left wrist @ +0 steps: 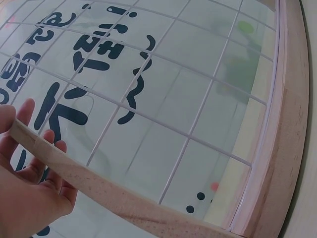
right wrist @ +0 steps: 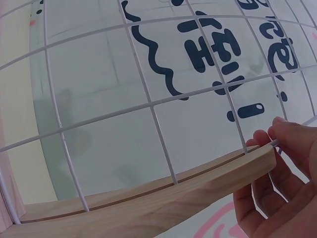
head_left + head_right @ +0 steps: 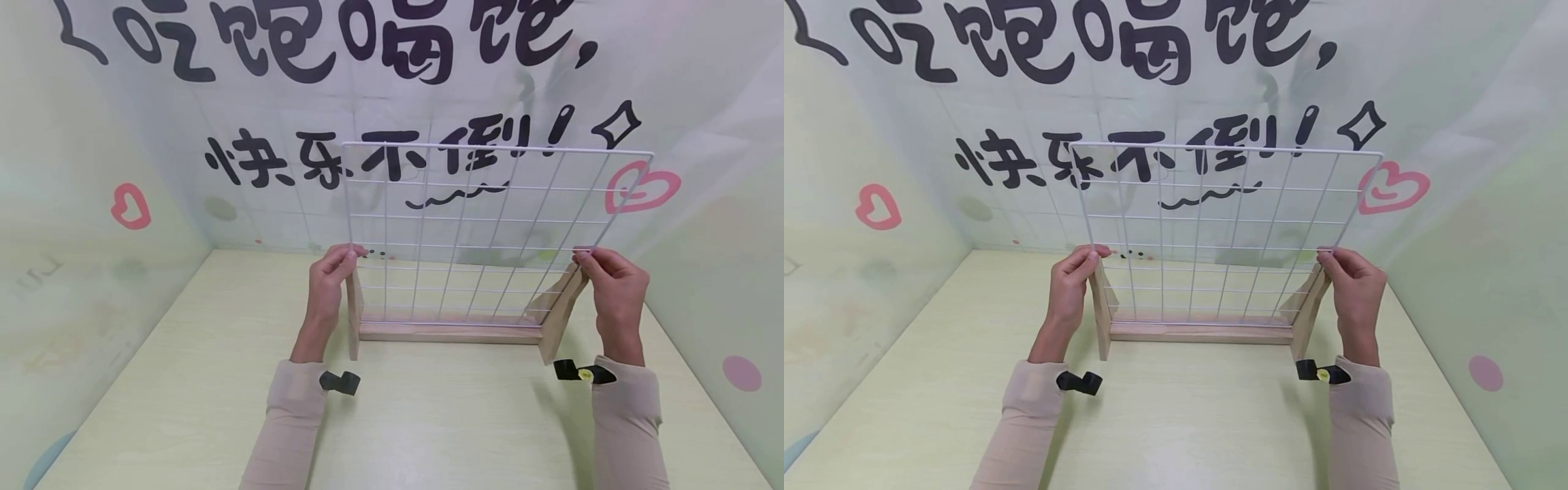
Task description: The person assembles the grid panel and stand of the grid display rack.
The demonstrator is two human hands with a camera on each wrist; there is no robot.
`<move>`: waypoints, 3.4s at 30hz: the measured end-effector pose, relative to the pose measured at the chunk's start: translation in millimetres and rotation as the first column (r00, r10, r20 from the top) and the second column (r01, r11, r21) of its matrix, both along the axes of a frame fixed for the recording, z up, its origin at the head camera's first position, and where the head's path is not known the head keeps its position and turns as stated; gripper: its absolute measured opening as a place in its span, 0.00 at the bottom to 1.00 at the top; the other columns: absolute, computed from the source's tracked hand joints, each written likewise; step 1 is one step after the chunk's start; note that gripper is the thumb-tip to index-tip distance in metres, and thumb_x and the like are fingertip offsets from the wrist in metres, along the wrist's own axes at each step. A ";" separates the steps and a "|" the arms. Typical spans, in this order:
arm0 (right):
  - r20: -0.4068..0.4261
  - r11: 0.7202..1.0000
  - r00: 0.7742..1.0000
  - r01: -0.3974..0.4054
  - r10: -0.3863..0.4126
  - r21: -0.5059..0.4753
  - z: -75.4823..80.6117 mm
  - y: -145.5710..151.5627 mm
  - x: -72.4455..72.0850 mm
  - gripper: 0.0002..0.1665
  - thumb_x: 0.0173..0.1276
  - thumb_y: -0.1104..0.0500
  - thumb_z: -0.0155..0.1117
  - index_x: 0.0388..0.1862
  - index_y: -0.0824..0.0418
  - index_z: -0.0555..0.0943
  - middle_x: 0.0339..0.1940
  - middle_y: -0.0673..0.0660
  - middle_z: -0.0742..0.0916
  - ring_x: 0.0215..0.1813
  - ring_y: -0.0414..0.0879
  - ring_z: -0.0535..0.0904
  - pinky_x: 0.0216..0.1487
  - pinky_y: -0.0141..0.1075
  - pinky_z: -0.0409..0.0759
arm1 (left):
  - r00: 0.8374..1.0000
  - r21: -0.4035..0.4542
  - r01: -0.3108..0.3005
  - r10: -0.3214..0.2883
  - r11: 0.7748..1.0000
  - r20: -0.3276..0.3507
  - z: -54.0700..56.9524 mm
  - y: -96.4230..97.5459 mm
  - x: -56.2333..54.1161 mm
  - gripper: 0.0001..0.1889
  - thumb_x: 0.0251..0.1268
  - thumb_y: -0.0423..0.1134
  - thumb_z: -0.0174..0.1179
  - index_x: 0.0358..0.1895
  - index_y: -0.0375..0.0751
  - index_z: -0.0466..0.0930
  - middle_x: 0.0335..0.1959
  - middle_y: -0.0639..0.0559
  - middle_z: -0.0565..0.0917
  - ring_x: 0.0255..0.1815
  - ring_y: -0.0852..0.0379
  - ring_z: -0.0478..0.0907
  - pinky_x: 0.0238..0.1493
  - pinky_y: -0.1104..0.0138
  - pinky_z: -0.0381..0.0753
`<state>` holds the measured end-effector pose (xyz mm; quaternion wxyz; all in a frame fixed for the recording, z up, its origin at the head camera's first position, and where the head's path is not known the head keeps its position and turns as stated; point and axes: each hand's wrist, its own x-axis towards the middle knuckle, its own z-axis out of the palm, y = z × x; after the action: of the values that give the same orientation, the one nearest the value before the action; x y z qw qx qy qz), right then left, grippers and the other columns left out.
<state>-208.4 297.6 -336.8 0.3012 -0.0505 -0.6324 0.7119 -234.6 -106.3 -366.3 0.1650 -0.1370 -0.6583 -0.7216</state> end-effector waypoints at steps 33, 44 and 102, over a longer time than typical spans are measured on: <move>0.033 1.000 0.999 -0.001 0.000 0.025 0.6 -0.3 1.0 0.04 0.60 0.69 0.72 0.34 0.67 0.88 0.30 0.47 0.90 0.34 0.38 0.83 0.34 0.22 0.78 | 1.000 -0.019 0.026 -0.026 0.999 0.001 -2.4 -2.1 -2.8 0.17 0.76 0.36 0.51 0.43 0.19 0.79 0.37 0.66 0.84 0.53 0.59 0.77 0.65 0.61 0.67; 0.022 0.995 1.000 0.013 -0.015 0.097 -3.6 -0.6 2.0 0.02 0.60 0.68 0.73 0.30 0.62 0.89 0.31 0.46 0.90 0.33 0.36 0.83 0.32 0.21 0.77 | 0.999 -0.026 0.035 -0.035 0.999 -0.004 -7.6 -5.4 -5.9 0.17 0.76 0.37 0.51 0.42 0.20 0.79 0.37 0.66 0.85 0.51 0.58 0.75 0.61 0.61 0.66; 0.059 0.999 0.998 -0.023 0.022 0.023 -1.9 9.8 6.1 0.04 0.59 0.67 0.73 0.34 0.67 0.87 0.34 0.49 0.91 0.37 0.40 0.83 0.36 0.22 0.79 | 0.994 -0.052 0.110 -0.108 0.993 0.025 1.1 -1.3 -6.4 0.15 0.77 0.38 0.52 0.44 0.28 0.82 0.44 0.48 0.85 0.56 0.56 0.76 0.66 0.60 0.66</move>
<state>-202.4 307.4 -338.7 0.2750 -0.0607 -0.6499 0.7059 -241.0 -107.6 -365.1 0.1143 -0.1691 -0.6704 -0.7133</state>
